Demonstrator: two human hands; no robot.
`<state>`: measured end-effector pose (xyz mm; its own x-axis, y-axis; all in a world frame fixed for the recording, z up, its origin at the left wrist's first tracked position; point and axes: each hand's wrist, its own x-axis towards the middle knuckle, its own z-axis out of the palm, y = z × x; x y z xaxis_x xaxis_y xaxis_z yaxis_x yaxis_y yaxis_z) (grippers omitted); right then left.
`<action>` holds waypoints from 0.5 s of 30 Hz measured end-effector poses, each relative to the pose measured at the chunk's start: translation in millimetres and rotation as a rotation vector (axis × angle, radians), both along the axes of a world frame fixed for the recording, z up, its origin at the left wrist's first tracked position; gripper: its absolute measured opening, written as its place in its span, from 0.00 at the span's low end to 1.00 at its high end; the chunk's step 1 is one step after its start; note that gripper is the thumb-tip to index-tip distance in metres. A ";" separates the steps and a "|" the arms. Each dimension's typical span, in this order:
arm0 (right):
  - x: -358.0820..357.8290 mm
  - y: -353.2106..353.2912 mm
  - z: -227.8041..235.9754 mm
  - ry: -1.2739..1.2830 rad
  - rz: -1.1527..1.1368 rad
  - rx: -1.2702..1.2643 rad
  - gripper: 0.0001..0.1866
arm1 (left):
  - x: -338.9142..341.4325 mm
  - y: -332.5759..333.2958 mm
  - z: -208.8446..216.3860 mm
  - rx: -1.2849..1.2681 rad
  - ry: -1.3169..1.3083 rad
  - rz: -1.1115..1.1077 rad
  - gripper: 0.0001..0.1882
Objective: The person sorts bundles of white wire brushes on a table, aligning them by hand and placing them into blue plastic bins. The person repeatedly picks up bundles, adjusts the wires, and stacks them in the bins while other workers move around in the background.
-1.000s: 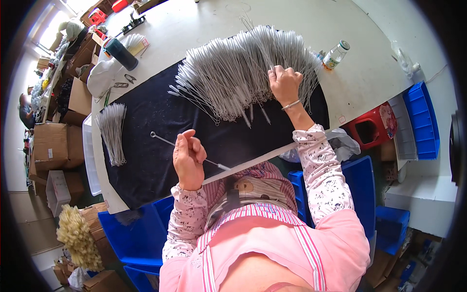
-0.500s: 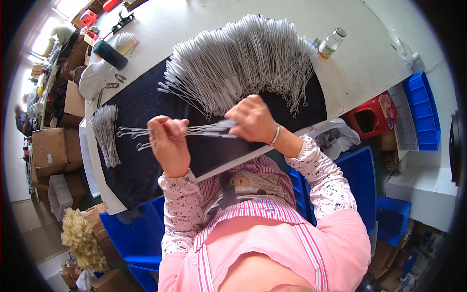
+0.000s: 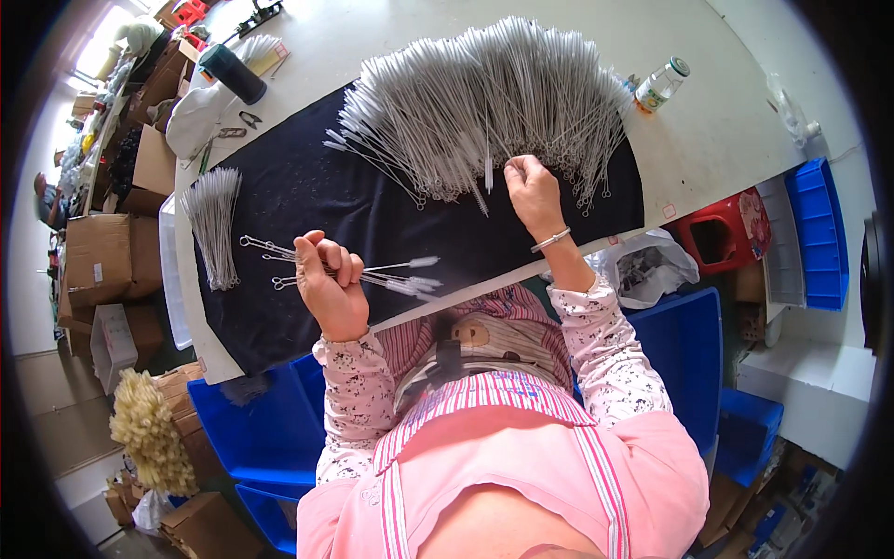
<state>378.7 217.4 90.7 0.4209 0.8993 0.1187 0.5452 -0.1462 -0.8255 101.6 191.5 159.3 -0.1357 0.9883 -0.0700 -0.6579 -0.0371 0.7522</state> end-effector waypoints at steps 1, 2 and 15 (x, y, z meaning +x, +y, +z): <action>-1.1 2.9 3.5 0.032 -0.005 0.010 0.15 | -2.3 -1.7 -0.4 -0.004 0.002 0.005 0.15; -1.5 7.5 -0.4 0.034 0.046 -0.015 0.19 | -4.3 -3.6 -0.3 -0.008 0.003 0.011 0.15; 5.8 42.6 20.0 -0.063 0.171 -0.357 0.15 | -10.3 -17.5 0.0 -0.048 -0.038 -0.008 0.13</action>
